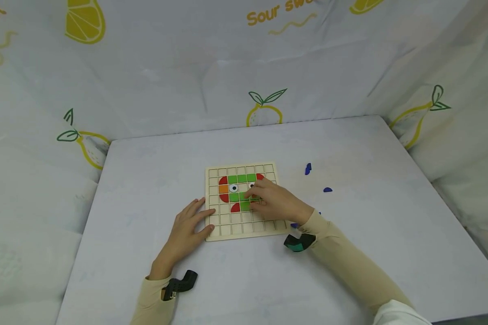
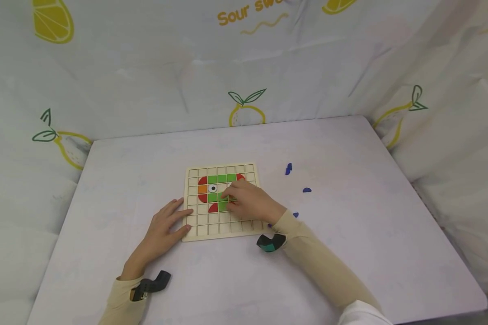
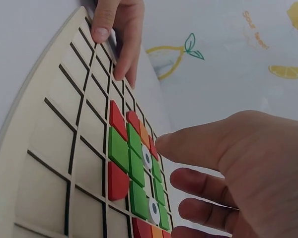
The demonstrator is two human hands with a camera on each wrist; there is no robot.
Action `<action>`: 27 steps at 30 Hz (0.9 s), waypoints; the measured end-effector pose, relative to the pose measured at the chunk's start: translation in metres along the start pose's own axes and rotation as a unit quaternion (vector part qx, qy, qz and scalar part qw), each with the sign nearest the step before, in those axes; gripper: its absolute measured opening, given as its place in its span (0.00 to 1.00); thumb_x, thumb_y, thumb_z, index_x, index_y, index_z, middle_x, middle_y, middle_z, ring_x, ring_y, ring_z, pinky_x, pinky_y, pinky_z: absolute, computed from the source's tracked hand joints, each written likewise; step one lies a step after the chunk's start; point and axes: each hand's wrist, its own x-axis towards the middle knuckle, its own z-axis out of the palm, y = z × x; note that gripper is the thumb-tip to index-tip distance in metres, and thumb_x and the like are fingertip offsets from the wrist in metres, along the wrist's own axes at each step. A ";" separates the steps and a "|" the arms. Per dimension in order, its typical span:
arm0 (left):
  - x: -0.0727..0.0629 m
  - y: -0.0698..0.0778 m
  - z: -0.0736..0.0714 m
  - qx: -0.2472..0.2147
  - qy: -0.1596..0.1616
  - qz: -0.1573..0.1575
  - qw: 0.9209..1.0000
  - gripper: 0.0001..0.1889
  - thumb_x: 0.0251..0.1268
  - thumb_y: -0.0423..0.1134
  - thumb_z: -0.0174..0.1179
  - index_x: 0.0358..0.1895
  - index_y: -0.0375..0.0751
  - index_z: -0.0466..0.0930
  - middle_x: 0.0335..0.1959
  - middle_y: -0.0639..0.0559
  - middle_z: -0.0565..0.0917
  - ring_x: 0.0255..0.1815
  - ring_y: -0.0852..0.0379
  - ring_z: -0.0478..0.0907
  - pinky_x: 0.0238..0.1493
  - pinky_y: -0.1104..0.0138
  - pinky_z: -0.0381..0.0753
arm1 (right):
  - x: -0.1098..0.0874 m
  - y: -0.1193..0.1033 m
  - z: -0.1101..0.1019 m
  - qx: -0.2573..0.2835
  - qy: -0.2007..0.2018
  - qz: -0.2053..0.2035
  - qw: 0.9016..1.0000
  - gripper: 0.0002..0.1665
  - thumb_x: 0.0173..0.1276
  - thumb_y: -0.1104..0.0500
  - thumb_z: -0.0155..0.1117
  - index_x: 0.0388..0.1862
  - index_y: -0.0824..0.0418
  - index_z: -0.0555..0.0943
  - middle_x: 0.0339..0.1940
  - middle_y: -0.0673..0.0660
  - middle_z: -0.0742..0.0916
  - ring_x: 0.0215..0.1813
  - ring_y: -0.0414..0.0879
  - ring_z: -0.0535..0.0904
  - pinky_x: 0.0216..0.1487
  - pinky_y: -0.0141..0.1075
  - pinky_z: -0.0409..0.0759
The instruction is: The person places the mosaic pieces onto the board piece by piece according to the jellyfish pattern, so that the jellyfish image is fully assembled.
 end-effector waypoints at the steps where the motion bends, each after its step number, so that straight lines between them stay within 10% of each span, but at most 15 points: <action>1: 0.000 0.000 0.000 0.000 0.000 0.000 1.000 0.23 0.66 0.43 0.66 0.65 0.48 0.80 0.80 0.45 0.64 0.84 0.42 0.50 0.78 0.38 0.49 | -0.002 0.001 -0.002 0.004 0.001 0.006 1.000 0.16 0.71 0.55 0.68 0.55 0.56 0.85 0.47 0.52 0.85 0.45 0.45 0.73 0.45 0.35 0.77; 27: 0.000 0.001 0.001 0.004 -0.001 -0.002 1.000 0.24 0.67 0.43 0.66 0.66 0.49 0.80 0.80 0.46 0.63 0.84 0.42 0.49 0.78 0.38 0.50 | -0.065 0.054 -0.029 0.027 0.066 0.114 0.991 0.17 0.74 0.59 0.62 0.59 0.61 0.82 0.52 0.56 0.85 0.53 0.51 0.80 0.49 0.44 0.84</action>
